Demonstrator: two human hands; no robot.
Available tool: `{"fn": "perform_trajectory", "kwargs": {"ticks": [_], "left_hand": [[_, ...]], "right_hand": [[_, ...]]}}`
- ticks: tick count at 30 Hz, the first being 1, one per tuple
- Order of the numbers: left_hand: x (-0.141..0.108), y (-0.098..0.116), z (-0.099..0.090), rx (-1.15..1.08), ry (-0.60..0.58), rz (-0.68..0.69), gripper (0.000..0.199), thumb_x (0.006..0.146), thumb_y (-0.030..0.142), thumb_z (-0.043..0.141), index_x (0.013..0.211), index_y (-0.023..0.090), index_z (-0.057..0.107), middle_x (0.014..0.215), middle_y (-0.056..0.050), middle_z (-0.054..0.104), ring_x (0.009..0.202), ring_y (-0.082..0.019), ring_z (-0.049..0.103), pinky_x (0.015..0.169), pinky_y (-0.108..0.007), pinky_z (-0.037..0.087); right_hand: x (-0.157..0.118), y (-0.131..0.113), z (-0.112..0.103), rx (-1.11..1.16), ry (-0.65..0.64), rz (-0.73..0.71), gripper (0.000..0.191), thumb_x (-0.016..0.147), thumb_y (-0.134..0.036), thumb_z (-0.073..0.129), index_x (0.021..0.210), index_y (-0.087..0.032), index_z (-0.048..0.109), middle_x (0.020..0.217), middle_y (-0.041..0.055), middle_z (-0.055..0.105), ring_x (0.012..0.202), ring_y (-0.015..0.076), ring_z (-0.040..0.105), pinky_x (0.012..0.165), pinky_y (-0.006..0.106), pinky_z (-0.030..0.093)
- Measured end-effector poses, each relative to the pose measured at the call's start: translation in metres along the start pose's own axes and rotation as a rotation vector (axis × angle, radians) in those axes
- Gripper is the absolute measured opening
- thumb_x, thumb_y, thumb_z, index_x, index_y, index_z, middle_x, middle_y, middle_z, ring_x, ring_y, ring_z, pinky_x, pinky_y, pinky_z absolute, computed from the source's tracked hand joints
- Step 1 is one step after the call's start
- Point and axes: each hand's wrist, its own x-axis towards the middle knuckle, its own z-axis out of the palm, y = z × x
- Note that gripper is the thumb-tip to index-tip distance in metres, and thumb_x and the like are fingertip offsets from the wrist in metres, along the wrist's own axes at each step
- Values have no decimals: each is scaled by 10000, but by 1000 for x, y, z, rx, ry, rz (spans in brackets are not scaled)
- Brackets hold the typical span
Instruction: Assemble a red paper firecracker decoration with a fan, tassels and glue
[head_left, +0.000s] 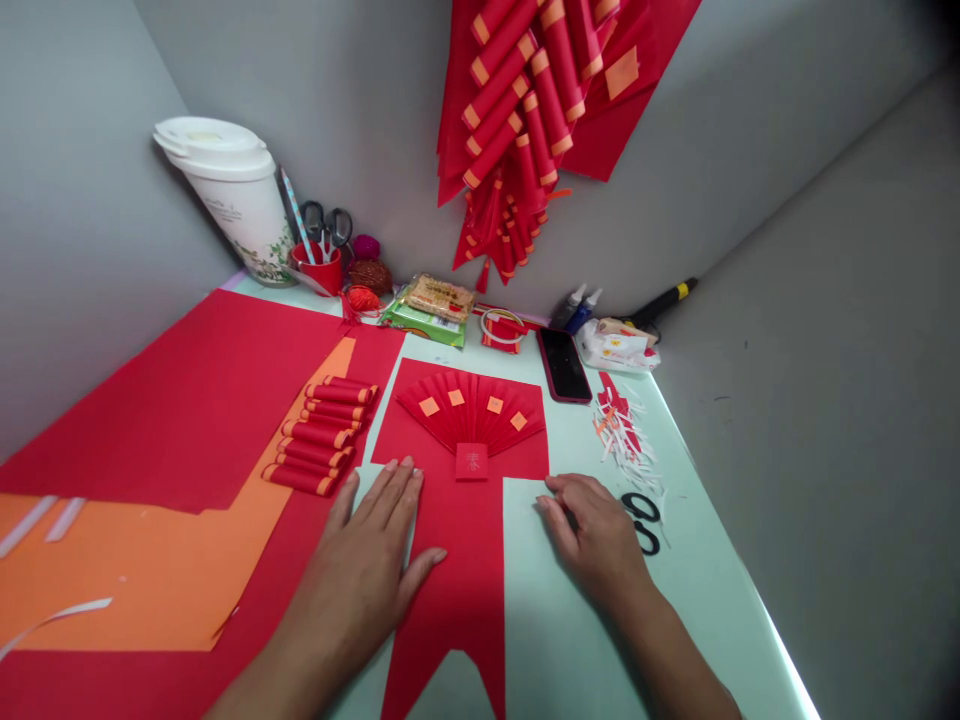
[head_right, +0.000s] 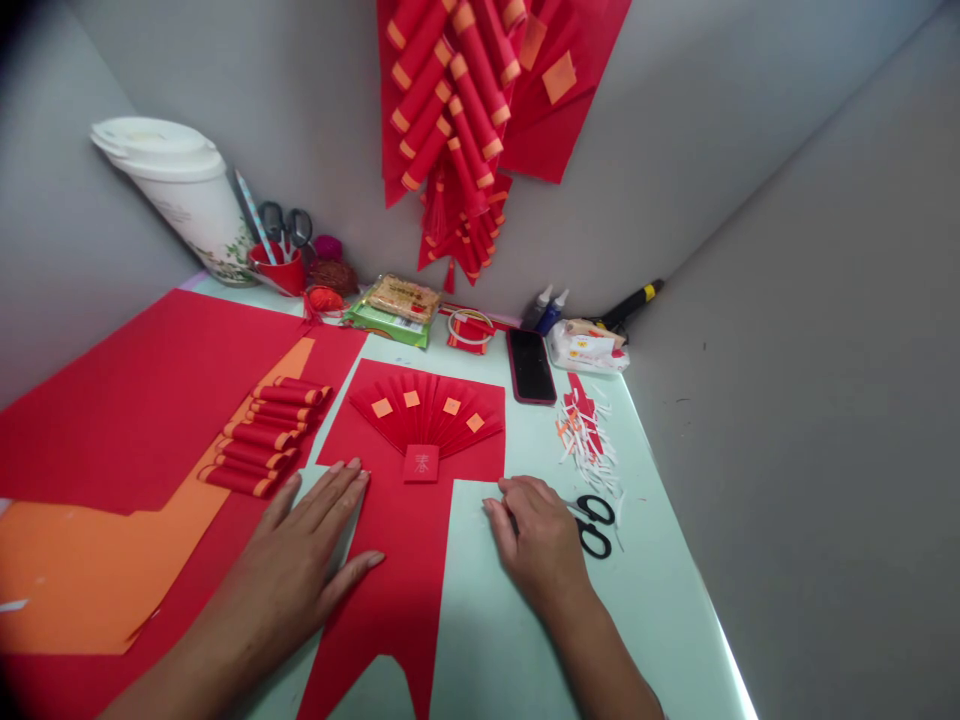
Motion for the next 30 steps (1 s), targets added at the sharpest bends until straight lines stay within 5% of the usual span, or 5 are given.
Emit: {"fn": "perform_trajectory", "kwargs": {"ticks": [18,30], "left_hand": [[0,0,-1,-32,-8,-4,639,951,506,478,1445,101,485,1511,-158,487,1388,-348,469,1131,-588,322],[1,1,-2,-21,-8,-11,651,934,505,524,1430,85,495,1506,-166,491,1385,-340,473,1134,-570,303]], "right_hand": [[-2,-3,-5,82,120,-63,103,937,-155,587,847,-206,587,758,50,664,831,228,652,753,370,541],[-4,-28,7,207,-154,-293,282,898,-168,624,1180,-188,627,1182,112,709,1128,274,630,985,470,535]]}}
